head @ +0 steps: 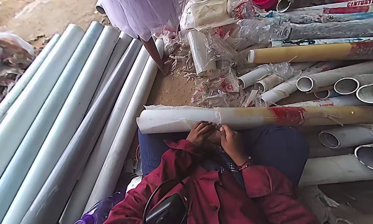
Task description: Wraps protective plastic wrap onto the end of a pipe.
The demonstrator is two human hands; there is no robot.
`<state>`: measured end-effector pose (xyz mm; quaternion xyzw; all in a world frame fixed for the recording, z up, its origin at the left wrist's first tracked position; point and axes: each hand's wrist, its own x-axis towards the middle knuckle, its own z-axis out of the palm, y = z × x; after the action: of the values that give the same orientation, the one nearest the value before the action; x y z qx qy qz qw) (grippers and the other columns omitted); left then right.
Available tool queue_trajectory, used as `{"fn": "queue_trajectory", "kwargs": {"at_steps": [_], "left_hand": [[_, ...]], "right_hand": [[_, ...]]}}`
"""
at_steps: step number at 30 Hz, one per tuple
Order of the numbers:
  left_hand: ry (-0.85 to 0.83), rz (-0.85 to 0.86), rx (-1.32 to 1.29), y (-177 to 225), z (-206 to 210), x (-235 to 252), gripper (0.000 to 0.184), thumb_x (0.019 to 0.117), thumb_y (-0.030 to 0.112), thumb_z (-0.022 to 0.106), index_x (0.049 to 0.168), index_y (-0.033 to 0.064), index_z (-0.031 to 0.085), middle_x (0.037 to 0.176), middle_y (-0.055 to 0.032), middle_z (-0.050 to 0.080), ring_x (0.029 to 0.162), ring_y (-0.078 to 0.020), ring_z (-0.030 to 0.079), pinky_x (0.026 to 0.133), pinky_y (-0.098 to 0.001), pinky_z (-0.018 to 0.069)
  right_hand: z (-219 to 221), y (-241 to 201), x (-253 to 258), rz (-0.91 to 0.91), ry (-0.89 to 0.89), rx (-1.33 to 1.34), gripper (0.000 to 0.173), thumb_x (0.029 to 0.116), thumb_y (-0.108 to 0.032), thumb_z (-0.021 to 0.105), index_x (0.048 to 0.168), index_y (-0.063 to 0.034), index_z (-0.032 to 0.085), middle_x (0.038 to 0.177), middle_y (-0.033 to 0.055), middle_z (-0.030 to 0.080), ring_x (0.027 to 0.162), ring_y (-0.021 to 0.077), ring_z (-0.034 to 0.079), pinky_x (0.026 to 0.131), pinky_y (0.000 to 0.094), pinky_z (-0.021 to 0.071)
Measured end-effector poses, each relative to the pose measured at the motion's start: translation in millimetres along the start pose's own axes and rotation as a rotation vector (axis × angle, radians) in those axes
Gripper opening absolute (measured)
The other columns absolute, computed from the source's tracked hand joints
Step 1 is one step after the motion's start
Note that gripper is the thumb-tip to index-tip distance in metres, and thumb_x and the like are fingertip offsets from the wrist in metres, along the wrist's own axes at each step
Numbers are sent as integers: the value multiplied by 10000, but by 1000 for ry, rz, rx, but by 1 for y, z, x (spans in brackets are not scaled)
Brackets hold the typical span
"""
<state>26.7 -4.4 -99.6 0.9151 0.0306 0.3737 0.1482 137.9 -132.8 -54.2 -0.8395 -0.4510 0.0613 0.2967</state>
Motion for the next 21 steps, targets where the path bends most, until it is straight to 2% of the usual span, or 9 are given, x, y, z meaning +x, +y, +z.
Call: {"fn": "queue_trajectory", "kwargs": {"at_steps": [7, 12, 14, 15, 16, 17, 18, 20, 21], "left_hand": [[44, -2, -153, -7, 1, 2, 248, 865, 1, 580, 957, 38, 808, 988, -121, 786, 970, -267, 728, 938, -361, 515], [25, -27, -185, -8, 1, 1, 247, 838, -6, 589, 943, 35, 808, 977, -117, 787, 970, -268, 733, 934, -372, 526], [-11, -39, -159, -6, -2, 2, 237, 867, -2, 593, 972, 35, 803, 999, -122, 785, 979, -284, 734, 931, -389, 536], [-47, -38, -122, -3, -4, 3, 246, 890, -5, 590, 1020, 28, 796, 1032, -134, 781, 994, -302, 736, 932, -410, 544], [-94, -25, -69, 0, -8, 5, 274, 913, -6, 578, 1099, 20, 777, 1082, -151, 773, 1029, -322, 737, 953, -430, 550], [-144, -2, -8, 5, -15, 8, 320, 938, -4, 561, 1206, 15, 735, 1155, -171, 754, 1094, -339, 724, 1001, -453, 537], [-161, 27, 68, 10, -26, 13, 362, 967, 19, 549, 1302, 28, 684, 1239, -179, 723, 1176, -336, 694, 1063, -469, 501], [4, 76, 262, 13, -53, 25, 317, 1058, 203, 535, 1342, 133, 656, 1336, -88, 692, 1298, -225, 612, 1146, -416, 389], [94, 75, 321, 12, -72, 25, 321, 1071, 308, 544, 1344, 170, 641, 1359, -46, 672, 1346, -172, 559, 1183, -395, 327]], "right_hand": [[16, -5, -4, -39, 95, -113, 262, 975, -73, 509, 976, 105, 701, 586, 187, 628, 549, 374, 681, 509, 483, 517], [22, -10, -13, -12, 70, -112, 231, 935, -25, 537, 996, 131, 696, 597, 197, 638, 552, 385, 685, 512, 492, 525], [16, -13, -15, 57, -89, -117, 243, 957, -35, 533, 1042, 129, 691, 672, 229, 677, 648, 418, 718, 587, 526, 547], [8, -16, -14, 135, -272, -131, 262, 987, -61, 520, 1102, 112, 679, 784, 251, 710, 780, 434, 737, 696, 544, 558], [0, -21, -11, 246, -511, -142, 293, 1033, -103, 494, 1206, 79, 646, 968, 266, 719, 975, 433, 715, 860, 551, 534], [-3, -21, -11, 293, -605, -140, 319, 1055, -135, 478, 1258, 56, 631, 1045, 266, 712, 1048, 429, 695, 918, 552, 519], [-5, -20, -16, 277, -521, -115, 315, 1054, -134, 480, 1240, 59, 645, 1000, 269, 720, 996, 439, 712, 873, 566, 537], [-9, -8, -14, 102, -4, -90, 259, 992, -89, 515, 1036, 77, 709, 719, 226, 697, 678, 417, 723, 587, 551, 549], [-15, -1, -8, 50, 180, -99, 251, 980, -73, 516, 1000, 77, 717, 682, 209, 682, 621, 403, 703, 539, 533, 529]]}}
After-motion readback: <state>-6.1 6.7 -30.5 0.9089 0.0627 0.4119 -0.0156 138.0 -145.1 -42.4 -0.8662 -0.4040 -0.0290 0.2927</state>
